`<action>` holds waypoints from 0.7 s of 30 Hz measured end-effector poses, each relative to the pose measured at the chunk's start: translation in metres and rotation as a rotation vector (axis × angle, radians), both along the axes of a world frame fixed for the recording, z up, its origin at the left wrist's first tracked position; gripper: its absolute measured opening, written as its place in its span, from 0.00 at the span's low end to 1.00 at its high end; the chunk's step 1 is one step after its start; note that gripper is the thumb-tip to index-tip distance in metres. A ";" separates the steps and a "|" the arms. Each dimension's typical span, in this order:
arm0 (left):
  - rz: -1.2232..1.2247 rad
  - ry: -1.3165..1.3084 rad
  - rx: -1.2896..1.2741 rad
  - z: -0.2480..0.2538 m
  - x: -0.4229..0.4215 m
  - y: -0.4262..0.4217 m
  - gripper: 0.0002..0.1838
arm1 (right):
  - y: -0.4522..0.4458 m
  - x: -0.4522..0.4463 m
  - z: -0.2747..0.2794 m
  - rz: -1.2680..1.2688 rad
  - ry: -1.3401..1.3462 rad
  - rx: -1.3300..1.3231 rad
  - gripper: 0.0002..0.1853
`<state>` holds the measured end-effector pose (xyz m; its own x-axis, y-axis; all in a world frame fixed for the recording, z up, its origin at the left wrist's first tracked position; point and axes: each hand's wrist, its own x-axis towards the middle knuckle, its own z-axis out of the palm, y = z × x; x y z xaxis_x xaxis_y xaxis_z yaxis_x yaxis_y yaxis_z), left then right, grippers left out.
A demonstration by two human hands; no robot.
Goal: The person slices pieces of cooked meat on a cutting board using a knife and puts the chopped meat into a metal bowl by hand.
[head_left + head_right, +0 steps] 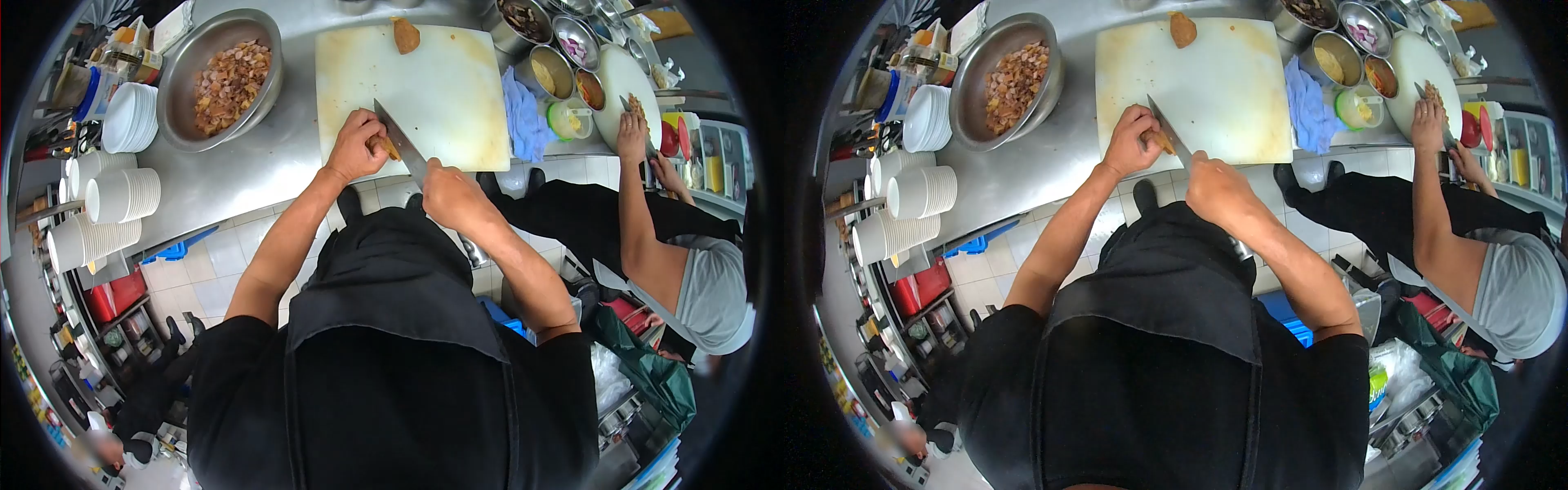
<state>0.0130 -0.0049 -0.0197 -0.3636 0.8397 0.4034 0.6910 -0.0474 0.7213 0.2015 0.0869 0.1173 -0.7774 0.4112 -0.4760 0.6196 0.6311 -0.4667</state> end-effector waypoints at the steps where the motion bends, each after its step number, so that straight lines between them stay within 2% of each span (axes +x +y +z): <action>1: -0.003 -0.005 -0.004 0.001 0.000 0.001 0.09 | -0.001 -0.004 0.003 -0.003 -0.005 -0.004 0.11; 4: 0.005 0.019 0.024 -0.003 -0.001 0.003 0.08 | -0.005 -0.016 0.004 -0.005 -0.103 -0.004 0.12; 8: -0.005 -0.007 0.003 -0.009 0.002 -0.002 0.09 | -0.025 -0.019 -0.049 -0.125 0.050 0.057 0.11; 11: 0.011 -0.068 -0.002 -0.004 0.005 -0.008 0.12 | -0.018 -0.018 -0.059 -0.144 0.102 0.090 0.10; 15: 0.076 -0.113 0.157 -0.002 -0.002 -0.008 0.15 | -0.002 -0.013 -0.025 -0.117 0.139 0.113 0.09; 18: 0.100 -0.022 0.163 0.001 0.000 -0.010 0.13 | -0.004 -0.007 0.008 -0.115 0.103 0.084 0.09; 21: 0.056 -0.112 0.080 0.002 0.006 -0.008 0.11 | -0.006 -0.006 0.003 -0.052 0.052 0.038 0.10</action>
